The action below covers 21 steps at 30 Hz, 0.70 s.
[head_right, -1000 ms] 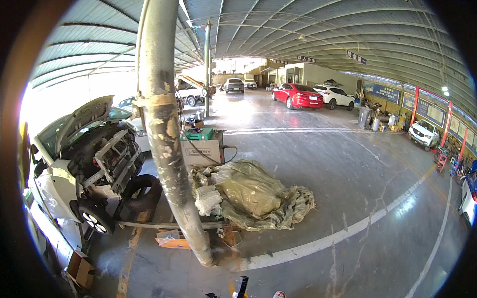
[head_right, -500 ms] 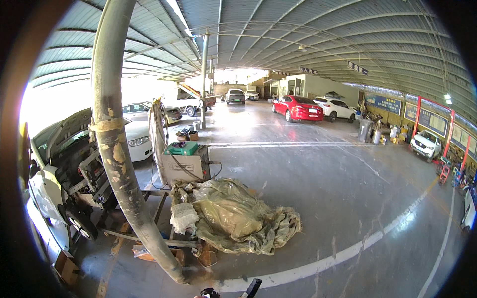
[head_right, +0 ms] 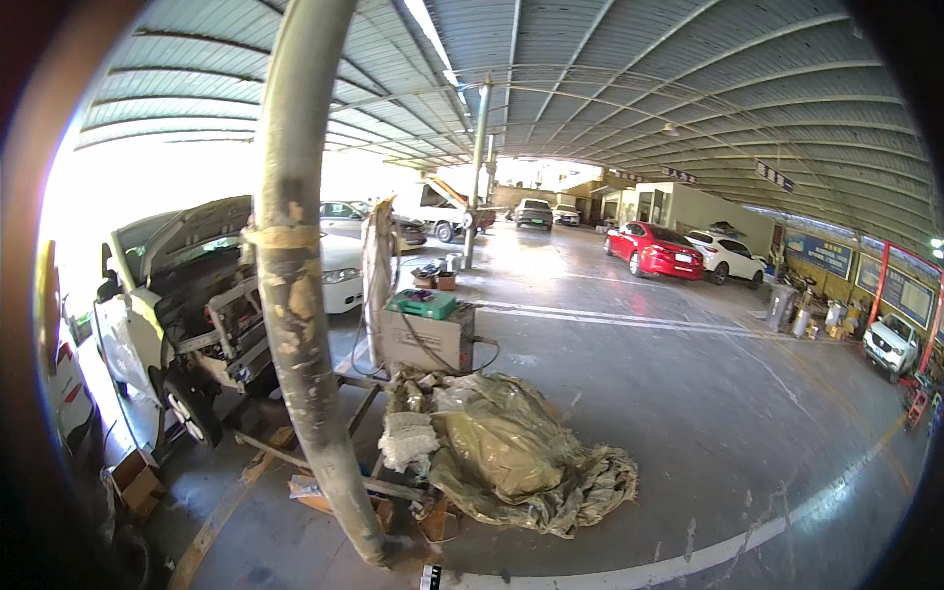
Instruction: The person unpacks a plastic trim piece from a cardboard box and attempts to fit it onto the front fender area of a white car. They repeatedly align, insert, and remove the trim piece while checking fitment against the fender and wheel arch.
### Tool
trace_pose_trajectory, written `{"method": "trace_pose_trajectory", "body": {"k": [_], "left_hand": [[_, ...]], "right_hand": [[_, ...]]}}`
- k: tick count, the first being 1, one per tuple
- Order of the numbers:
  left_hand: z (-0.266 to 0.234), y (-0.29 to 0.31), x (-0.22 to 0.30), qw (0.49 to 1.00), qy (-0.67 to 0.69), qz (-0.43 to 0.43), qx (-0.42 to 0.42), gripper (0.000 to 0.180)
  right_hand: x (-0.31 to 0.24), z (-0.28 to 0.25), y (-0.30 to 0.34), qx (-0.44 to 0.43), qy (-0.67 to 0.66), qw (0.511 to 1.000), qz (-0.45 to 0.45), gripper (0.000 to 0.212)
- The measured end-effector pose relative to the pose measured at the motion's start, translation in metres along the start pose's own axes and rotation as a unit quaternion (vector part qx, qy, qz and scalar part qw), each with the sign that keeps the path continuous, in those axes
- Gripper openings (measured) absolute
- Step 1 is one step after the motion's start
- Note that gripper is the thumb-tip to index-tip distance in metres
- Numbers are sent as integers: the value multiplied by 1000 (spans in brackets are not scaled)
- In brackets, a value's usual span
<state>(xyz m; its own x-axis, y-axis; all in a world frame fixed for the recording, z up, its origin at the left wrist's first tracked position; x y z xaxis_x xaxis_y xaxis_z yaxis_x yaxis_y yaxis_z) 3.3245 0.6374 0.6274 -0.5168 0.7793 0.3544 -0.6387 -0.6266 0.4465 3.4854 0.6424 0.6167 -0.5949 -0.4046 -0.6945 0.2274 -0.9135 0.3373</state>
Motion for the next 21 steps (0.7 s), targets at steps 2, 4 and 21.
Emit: {"method": "trace_pose_trajectory", "body": {"k": [2, 4, 21], "left_hand": [[-20, 27, 23, 999, 34, 41, 4, 33], [-46, 60, 47, 996, 34, 77, -4, 33], [-324, 330, 244, 902, 212, 364, 94, 50]], "right_hand": [[23, 14, -35, 17, 51, 998, 32, 18], [64, 21, -75, 37, 68, 993, 87, 19], [274, 381, -256, -111, 119, 964, 212, 17]]}}
Point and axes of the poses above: each hand's wrist, its own y-axis away from the middle knuckle, its own z-axis out of the palm, x = y × z, the point moved 9 cm from there along -y, towards the middle knuckle, and after that the axes turned 14 degrees about -x, right-handed, at the moved point
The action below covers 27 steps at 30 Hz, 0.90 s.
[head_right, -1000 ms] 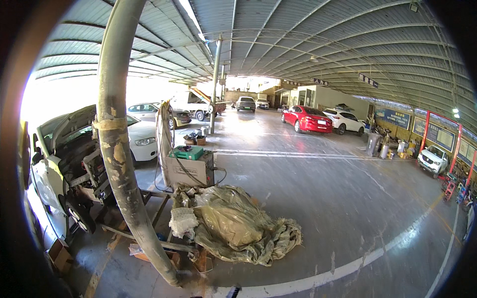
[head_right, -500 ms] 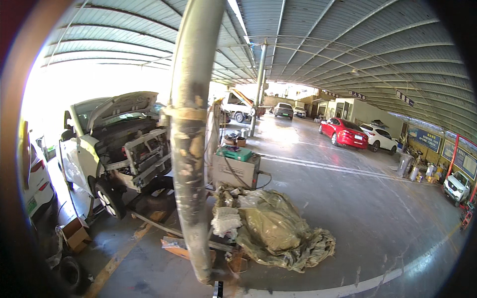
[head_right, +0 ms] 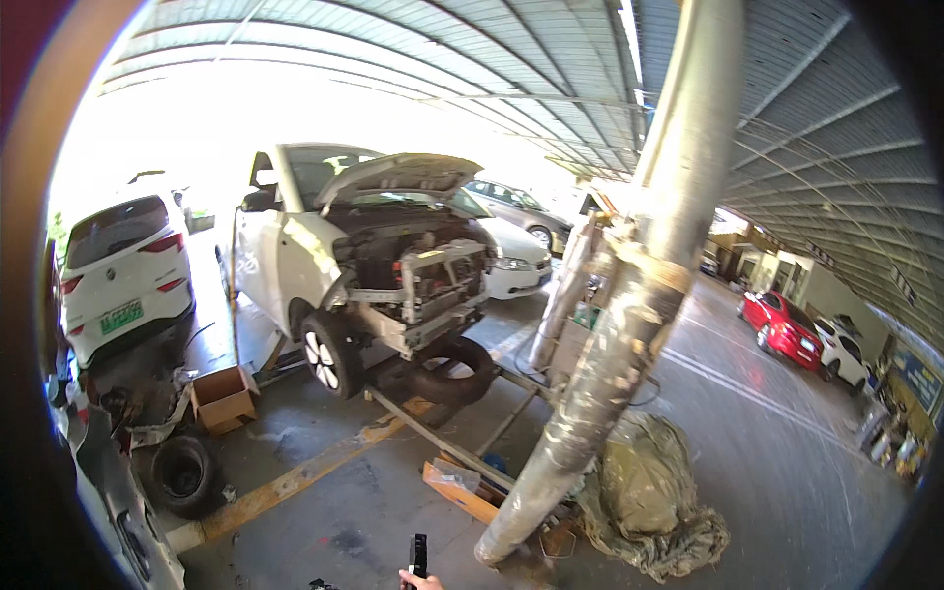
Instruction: The person unpacks a plastic trim piece from a cardboard box and attempts to fit it onto the front fender area of a white car. They repeatedly align, insert, and remove the trim piece while checking fitment against the fender and wheel arch.
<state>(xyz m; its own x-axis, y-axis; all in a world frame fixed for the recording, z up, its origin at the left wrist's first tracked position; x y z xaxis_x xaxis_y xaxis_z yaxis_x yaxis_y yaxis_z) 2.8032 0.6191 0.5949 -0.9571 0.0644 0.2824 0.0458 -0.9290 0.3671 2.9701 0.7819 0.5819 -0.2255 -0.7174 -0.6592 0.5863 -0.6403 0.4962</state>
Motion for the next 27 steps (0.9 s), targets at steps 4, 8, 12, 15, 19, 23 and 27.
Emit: {"method": "trace_pose_trajectory", "body": {"k": [4, 8, 12, 15, 19, 23, 27], "left_hand": [[-31, -23, 34, 997, 61, 46, 31, 48], [-6, -66, 97, 990, 61, 130, 4, 40], [-12, -127, 173, 988, 86, 117, 54, 37], [-38, -162, 237, 985, 26, 155, 68, 39], [-45, -223, 298, 984, 60, 165, 43, 38], [-38, -290, 345, 988, 63, 104, 94, 38], [-74, -404, 416, 992, -47, 68, 93, 37]], "right_hand": [[0, 27, -97, -46, -47, 998, 9, 18], [-62, 76, -183, -263, 529, 766, -255, 10], [-120, 117, -277, -169, -74, 982, 41, 14], [-166, 187, -306, -202, -49, 976, 60, 23], [-202, 219, -397, -251, 85, 964, -11, 24], [-249, 235, -477, -244, 150, 957, -34, 23], [-317, 276, -549, -250, -163, 950, -86, 33]]}}
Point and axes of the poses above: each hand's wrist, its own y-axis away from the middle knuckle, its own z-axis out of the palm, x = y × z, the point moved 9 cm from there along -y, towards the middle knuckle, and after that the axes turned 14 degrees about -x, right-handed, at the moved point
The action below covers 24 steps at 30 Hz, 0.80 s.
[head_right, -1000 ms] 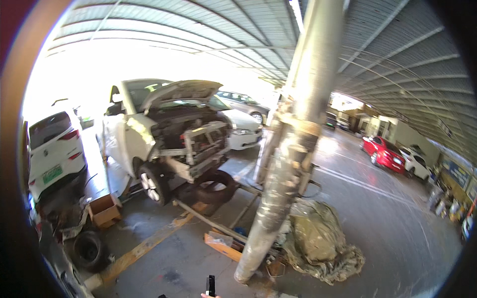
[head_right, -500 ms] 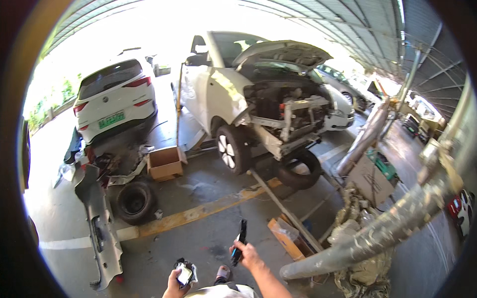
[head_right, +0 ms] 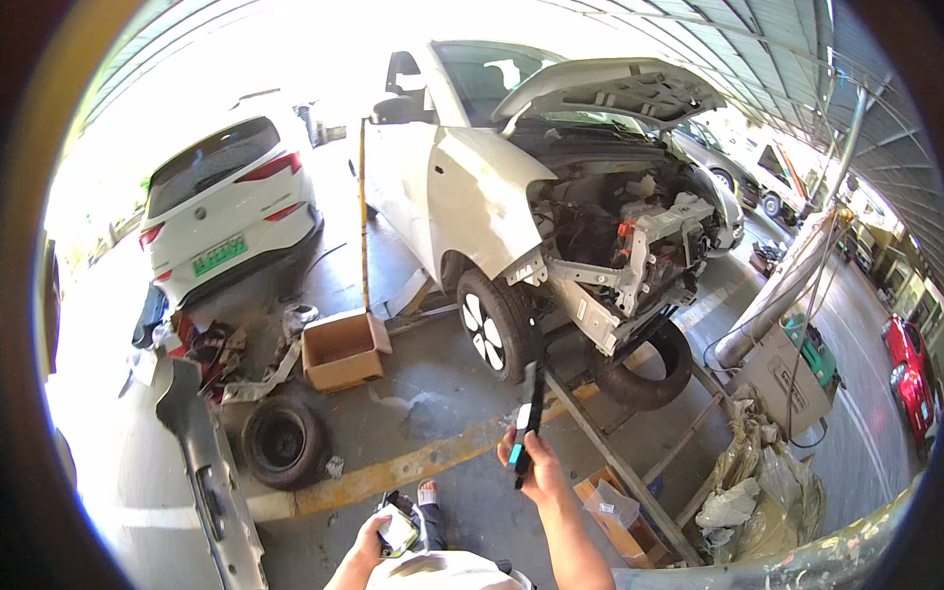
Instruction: The person unpacks a plastic trim piece from a cardboard box and attempts to fit it onto the front fender area of a white car. They repeatedly align, insert, and remove the trim piece while checking fitment against the fender and wheel arch.
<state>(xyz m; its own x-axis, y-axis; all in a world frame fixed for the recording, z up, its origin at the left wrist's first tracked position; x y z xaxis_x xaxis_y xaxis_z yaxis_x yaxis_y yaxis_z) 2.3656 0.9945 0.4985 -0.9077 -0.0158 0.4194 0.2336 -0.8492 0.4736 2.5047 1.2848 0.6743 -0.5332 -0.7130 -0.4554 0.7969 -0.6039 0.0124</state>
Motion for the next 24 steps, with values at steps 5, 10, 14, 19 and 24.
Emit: {"method": "trace_pose_trajectory", "body": {"k": [5, 10, 14, 19, 24], "left_hand": [[51, -132, 87, 991, -93, -91, -39, 33], [113, -216, 177, 974, -162, -139, -78, 25], [140, -269, 216, 979, -160, -89, -87, 22], [137, -314, 228, 982, -158, -96, -41, 26], [127, -385, 214, 976, -161, -148, -15, 29]], "right_hand": [[-31, -9, -115, -111, -34, 990, -81, 41], [-52, 6, -200, -105, -25, 988, -115, 36], [-73, -35, -262, -57, 52, 987, -141, 28], [-105, -72, -327, 31, 118, 983, -135, 33], [-117, -115, -372, -24, 69, 989, -130, 41]]}}
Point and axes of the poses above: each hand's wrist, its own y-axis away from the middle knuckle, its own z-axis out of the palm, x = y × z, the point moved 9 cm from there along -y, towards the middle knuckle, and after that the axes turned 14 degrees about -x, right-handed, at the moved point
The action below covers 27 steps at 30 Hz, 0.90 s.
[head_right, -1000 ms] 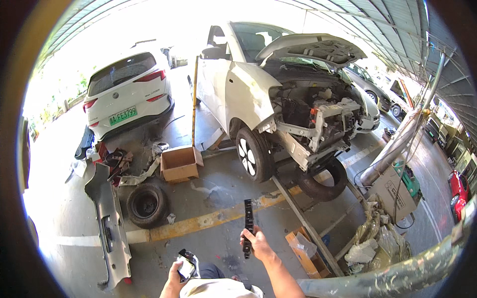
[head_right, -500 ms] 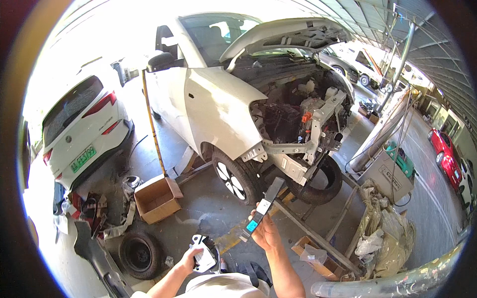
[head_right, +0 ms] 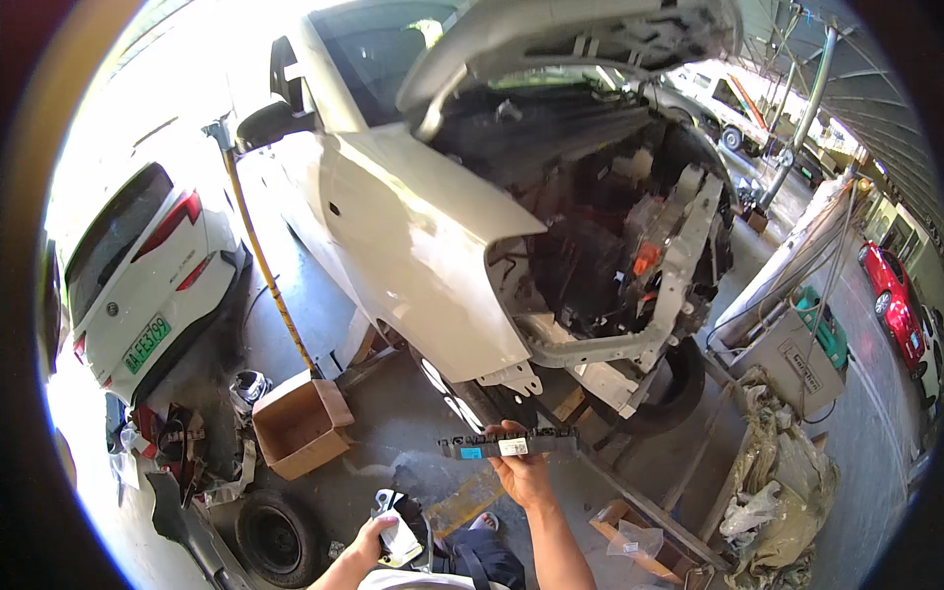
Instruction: The person unpacks a plastic trim piece from a cardboard box and attempts to fit it onto the front fender area of a white car. They repeatedly align, insert, and remove the trim piece while checking fitment against the fender and wheel arch.
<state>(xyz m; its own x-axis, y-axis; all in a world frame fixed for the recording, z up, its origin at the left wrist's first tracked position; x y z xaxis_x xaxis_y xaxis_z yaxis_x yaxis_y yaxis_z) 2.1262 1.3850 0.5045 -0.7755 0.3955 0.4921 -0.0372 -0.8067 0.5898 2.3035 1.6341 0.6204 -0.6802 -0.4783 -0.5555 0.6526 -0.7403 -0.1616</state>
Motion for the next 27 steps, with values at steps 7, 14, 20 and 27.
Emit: {"method": "trace_pose_trajectory", "body": {"k": [7, 14, 20, 27], "left_hand": [[-11, -179, 3, 990, -82, -39, -107, 28], [-24, -325, -5, 923, -194, 33, -332, 29], [36, -361, 17, 790, -343, 66, -504, 30], [107, -368, 31, 777, -338, 110, -519, 23]], "right_hand": [[32, -68, -27, -82, 37, 994, -55, 49], [45, -150, -25, -125, 366, 886, -255, 42], [30, -118, 33, 15, 700, 520, -490, 47], [20, 6, 37, 69, 935, -14, -347, 18]]}}
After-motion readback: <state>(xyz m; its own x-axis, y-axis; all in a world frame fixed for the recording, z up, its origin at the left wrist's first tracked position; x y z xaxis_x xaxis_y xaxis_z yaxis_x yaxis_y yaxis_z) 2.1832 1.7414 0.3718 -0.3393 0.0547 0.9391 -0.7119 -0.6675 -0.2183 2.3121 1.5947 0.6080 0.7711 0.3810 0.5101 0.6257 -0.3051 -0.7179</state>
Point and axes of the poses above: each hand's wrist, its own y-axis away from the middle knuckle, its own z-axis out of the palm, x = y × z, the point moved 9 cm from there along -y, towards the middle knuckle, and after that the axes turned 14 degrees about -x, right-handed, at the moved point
